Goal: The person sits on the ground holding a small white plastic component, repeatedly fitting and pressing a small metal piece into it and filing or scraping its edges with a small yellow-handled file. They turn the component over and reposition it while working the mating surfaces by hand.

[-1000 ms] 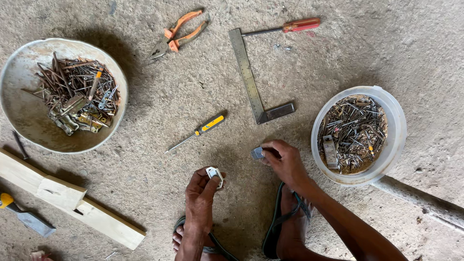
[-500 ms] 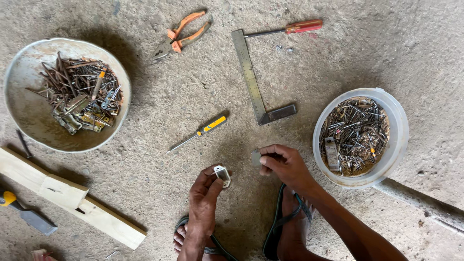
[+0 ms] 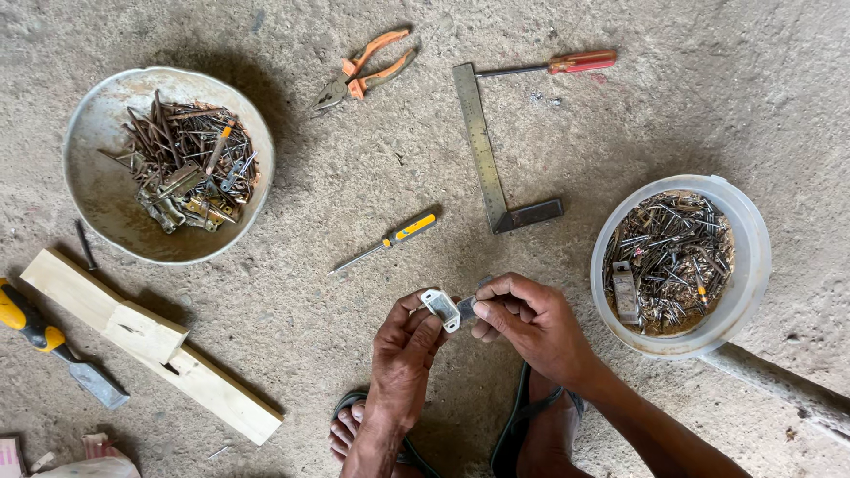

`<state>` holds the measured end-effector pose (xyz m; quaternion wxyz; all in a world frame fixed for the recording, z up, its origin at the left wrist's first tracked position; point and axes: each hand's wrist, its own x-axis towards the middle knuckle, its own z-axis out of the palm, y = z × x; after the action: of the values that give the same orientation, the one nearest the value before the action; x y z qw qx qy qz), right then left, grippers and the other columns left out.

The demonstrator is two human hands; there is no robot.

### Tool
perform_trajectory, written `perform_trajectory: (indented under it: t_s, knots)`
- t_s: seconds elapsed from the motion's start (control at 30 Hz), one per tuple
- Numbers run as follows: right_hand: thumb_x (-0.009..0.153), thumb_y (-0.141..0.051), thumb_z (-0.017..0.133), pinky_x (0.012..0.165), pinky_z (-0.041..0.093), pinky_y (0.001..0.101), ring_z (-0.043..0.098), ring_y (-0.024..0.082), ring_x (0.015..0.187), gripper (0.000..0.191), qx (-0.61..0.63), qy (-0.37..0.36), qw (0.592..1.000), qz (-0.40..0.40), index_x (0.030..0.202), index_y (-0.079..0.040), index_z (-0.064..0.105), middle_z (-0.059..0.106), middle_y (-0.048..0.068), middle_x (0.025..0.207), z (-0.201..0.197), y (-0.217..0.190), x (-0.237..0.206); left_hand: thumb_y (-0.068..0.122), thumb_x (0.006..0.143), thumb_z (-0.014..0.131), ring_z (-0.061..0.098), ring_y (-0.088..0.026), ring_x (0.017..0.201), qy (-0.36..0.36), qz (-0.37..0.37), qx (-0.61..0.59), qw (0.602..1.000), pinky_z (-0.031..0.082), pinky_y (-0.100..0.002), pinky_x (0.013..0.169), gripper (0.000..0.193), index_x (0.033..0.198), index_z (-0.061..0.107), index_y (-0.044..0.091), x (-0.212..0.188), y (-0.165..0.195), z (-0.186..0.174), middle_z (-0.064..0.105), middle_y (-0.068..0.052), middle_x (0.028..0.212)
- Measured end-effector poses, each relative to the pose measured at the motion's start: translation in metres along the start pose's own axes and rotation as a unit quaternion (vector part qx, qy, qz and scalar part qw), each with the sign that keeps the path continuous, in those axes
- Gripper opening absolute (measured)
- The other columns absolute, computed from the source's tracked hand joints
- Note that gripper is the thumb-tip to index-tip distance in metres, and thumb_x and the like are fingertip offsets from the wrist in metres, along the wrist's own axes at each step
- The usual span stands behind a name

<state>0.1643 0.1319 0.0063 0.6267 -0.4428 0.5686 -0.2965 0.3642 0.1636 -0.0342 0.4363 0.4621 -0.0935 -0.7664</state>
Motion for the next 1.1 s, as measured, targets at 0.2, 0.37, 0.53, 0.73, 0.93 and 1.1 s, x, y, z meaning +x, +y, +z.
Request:
perform_trajectory:
  t_s: [0.2, 0.37, 0.53, 0.73, 0.93, 1.1]
  knots:
    - [0.094, -0.003, 0.066, 0.071, 0.069, 0.0272, 0.080, 0.018, 0.086, 0.025, -0.035, 0.009, 0.997, -0.063, 0.118, 0.006, 0.063, 0.075, 0.016, 0.102, 0.004, -0.011, -0.006, 0.006, 0.100, 0.060, 0.071, -0.018, 0.098, 0.003, 0.009, -0.006, 1.000, 0.059, -0.036, 0.093, 0.028, 0.127, 0.063, 0.002, 0.001, -0.005, 0.000, 0.076, -0.012, 0.108]
    - [0.095, -0.001, 0.064, 0.078, 0.069, 0.0298, 0.079, 0.020, 0.095, 0.033, -0.041, 0.009, 0.998, -0.052, 0.124, 0.004, 0.049, 0.072, 0.016, 0.105, 0.005, -0.020, -0.009, 0.006, 0.098, 0.061, 0.071, -0.017, 0.101, 0.014, 0.001, -0.007, 1.000, 0.059, -0.035, 0.093, 0.029, 0.127, 0.061, 0.001, 0.001, -0.005, 0.001, 0.076, -0.011, 0.110]
    - [0.094, -0.001, 0.063, 0.080, 0.070, 0.0315, 0.079, 0.022, 0.095, 0.034, -0.033, 0.002, 0.998, -0.045, 0.124, 0.004, 0.048, 0.071, 0.018, 0.107, 0.005, -0.022, -0.005, 0.006, 0.099, 0.060, 0.071, -0.017, 0.102, 0.014, 0.008, 0.023, 1.000, 0.058, -0.037, 0.094, 0.030, 0.128, 0.061, 0.002, -0.003, 0.002, 0.006, 0.076, -0.012, 0.110]
    - [0.093, -0.002, 0.065, 0.076, 0.071, 0.0299, 0.080, 0.020, 0.089, 0.026, -0.044, 0.007, 0.999, -0.014, 0.117, 0.003, 0.058, 0.072, 0.016, 0.103, 0.003, -0.021, -0.002, 0.006, 0.097, 0.061, 0.072, -0.020, 0.104, 0.003, 0.031, 0.071, 0.997, 0.060, -0.040, 0.096, 0.030, 0.126, 0.062, 0.001, -0.004, 0.007, 0.013, 0.078, -0.013, 0.111]
    - [0.089, -0.002, 0.072, 0.062, 0.060, 0.0255, 0.072, 0.013, 0.078, 0.015, -0.172, 0.038, 0.980, -0.097, 0.103, 0.001, 0.068, 0.071, 0.009, 0.096, 0.006, -0.022, -0.008, 0.004, 0.097, 0.063, 0.070, -0.019, 0.102, 0.005, 0.034, 0.061, 0.998, 0.058, -0.039, 0.094, 0.025, 0.122, 0.063, 0.001, -0.005, 0.002, 0.015, 0.077, -0.014, 0.108]
    - [0.087, -0.001, 0.074, 0.059, 0.058, 0.0279, 0.067, 0.012, 0.073, 0.016, -0.244, 0.036, 0.954, -0.171, 0.100, -0.002, 0.065, 0.062, 0.006, 0.090, 0.013, -0.024, -0.009, 0.002, 0.096, 0.065, 0.070, -0.017, 0.098, 0.017, 0.044, 0.056, 0.997, 0.057, -0.037, 0.091, 0.023, 0.119, 0.063, 0.001, -0.005, -0.006, 0.019, 0.078, -0.014, 0.106]
